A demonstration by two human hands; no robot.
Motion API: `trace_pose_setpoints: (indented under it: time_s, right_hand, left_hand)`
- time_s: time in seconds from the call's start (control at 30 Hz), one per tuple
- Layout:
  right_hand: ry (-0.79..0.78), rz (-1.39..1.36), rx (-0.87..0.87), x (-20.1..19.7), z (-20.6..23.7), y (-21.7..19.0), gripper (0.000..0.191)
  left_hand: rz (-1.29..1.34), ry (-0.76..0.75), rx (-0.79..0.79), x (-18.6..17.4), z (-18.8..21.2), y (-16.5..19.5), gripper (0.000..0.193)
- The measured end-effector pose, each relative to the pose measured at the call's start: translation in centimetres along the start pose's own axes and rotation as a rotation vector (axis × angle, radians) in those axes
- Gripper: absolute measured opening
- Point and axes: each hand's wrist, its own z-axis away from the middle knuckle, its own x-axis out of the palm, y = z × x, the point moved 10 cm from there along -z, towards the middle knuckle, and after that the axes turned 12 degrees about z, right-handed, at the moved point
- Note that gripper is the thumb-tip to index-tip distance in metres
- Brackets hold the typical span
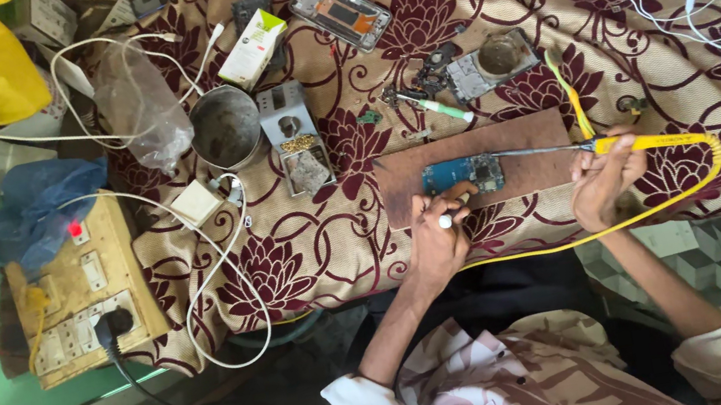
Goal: The person uses a soldering iron to apply heat to a small blue circuit board while feeding solder with the other hand. The work is performed on a wooden board placed on a patterned tablecloth, with various tools and electronic parts nearby.
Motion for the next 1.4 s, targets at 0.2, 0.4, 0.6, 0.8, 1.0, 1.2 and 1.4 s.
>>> trace_pose_setpoints:
  time_s: [0.2, 0.4, 0.6, 0.8, 1.0, 1.2, 1.4]
  right_hand:
    - [-0.005, 0.030, -0.034, 0.4, 0.5, -1.2, 0.026]
    - [-0.102, 0.116, -0.060, 1.7, 1.0, -2.2, 0.024]
    - [-0.137, 0.140, -0.138, 2.7, 0.6, -3.0, 0.028]
    - [-0.147, 0.220, -0.074, 3.4, 0.7, -3.4, 0.031]
    - [-0.146, 0.257, -0.064, 3.8, 0.6, -3.7, 0.030]
    - [-0.133, 0.214, -0.039, 3.7, 0.6, -3.4, 0.030]
    - [-0.163, 0.263, -0.049, 4.2, 0.5, -3.5, 0.027]
  left_hand:
    - [-0.007, -0.006, 0.012, 0.0, 0.1, 0.0, 0.027]
    - [0.010, 0.006, 0.048, -0.1, 0.2, 0.3, 0.025]
    - [-0.012, 0.003, 0.065, 0.0, 0.3, 0.2, 0.026]
    - [-0.018, -0.001, 0.031, 0.0, 0.3, 0.0, 0.026]
    - [0.015, 0.005, 0.042, -0.2, 0.3, 0.3, 0.026]
    - [-0.010, -0.009, 0.021, 0.0, 0.2, 0.1, 0.028]
    - [-0.028, 0.003, 0.043, -0.1, 0.3, 0.2, 0.028]
